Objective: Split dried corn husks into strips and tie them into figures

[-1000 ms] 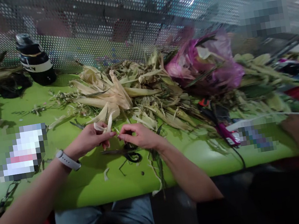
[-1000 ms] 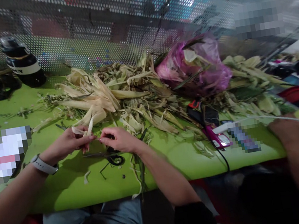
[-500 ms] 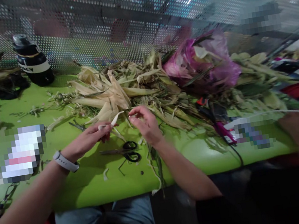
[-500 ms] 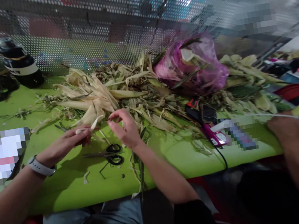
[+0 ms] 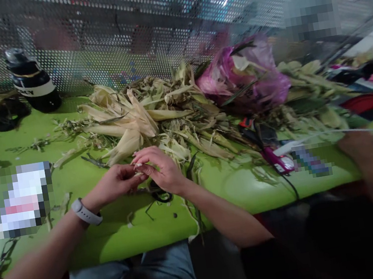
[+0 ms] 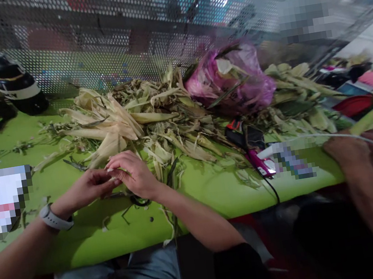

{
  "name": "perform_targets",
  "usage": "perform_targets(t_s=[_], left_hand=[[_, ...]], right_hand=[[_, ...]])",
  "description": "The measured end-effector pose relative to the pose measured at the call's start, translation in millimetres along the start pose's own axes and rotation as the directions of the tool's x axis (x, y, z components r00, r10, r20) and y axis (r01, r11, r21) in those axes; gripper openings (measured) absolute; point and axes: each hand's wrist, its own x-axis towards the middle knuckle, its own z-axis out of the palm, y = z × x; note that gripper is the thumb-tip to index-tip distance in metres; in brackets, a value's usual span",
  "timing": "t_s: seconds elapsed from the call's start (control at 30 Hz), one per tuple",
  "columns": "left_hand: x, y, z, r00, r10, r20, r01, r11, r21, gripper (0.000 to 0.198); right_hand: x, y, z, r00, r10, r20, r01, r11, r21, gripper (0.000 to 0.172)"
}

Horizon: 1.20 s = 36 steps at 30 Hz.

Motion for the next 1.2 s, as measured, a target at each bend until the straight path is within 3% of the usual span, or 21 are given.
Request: perform_targets(t_s=[0.13,0.27,0.5,0.57,0.67,0.77,0.87,0.97,1.03,1.07,1.13,1.2], left_hand=[[0,-1,-0.5,0.995,0.013,0.099,-0.016,1.0,0.025,0.036],[0,0,-0.3,0.987,-0.013,0.158,0.028,0.995,-0.094,0.035],[0,4,2.3,0.994,-0.105,0.041,0.113,0.928,-0.356,0.037],[0,3,1.8,0.991,-0.135,0.008,0.129,0.926,-0.354,0.037],[0,1,0.7,0.988,-0.156,-0.013,0.147,0.953,-0.265,0.038],[1,0,0.8,0.986,-0.169,0.007,0.166,0.959,-0.23,0.039],[2,-2,3.2,0.986,-0.167,-0.015,0.152,0.929,-0.337,0.039],[3,-5,5.8,0.984,-0.119,-0.135,0.041,0.877,-0.478,0.041],[3,-6,6.6,0.972,-0.063,-0.226,-0.064,0.857,-0.511,0.042],[4,-6,6.7,0.964,-0.032,-0.266,-0.11,0.857,-0.503,0.041],[4,-5,6.9,0.946,0.023,-0.323,-0.174,0.877,-0.448,0.038],[4,-3,7.3,0.937,0.062,-0.345,-0.201,0.901,-0.385,0.035]], right_hand=[[-2,-2,9,0.998,0.04,-0.038,-0.041,0.998,-0.036,0.019],[-2,-3,12,0.994,0.089,-0.071,-0.091,0.995,-0.028,0.021],[5,2,-12,0.942,0.33,-0.06,-0.326,0.943,0.069,0.035],[6,4,-15,0.92,0.393,0.004,-0.392,0.919,0.027,0.044],[5,7,-13,0.921,0.386,0.057,-0.386,0.923,-0.011,0.048],[4,11,-9,0.944,0.331,-0.013,-0.331,0.943,-0.036,0.044],[3,11,-13,0.956,0.268,-0.12,-0.28,0.956,-0.091,0.035],[1,4,-19,0.907,0.159,-0.391,-0.223,0.967,-0.124,0.027],[-1,-2,-19,0.886,0.11,-0.451,-0.19,0.972,-0.135,0.026],[-3,-5,-17,0.916,0.118,-0.385,-0.177,0.976,-0.124,0.026],[-5,-9,-9,0.977,0.188,-0.103,-0.194,0.979,-0.059,0.025],[-6,-10,1,0.954,0.263,0.141,-0.27,0.962,0.034,0.022]])
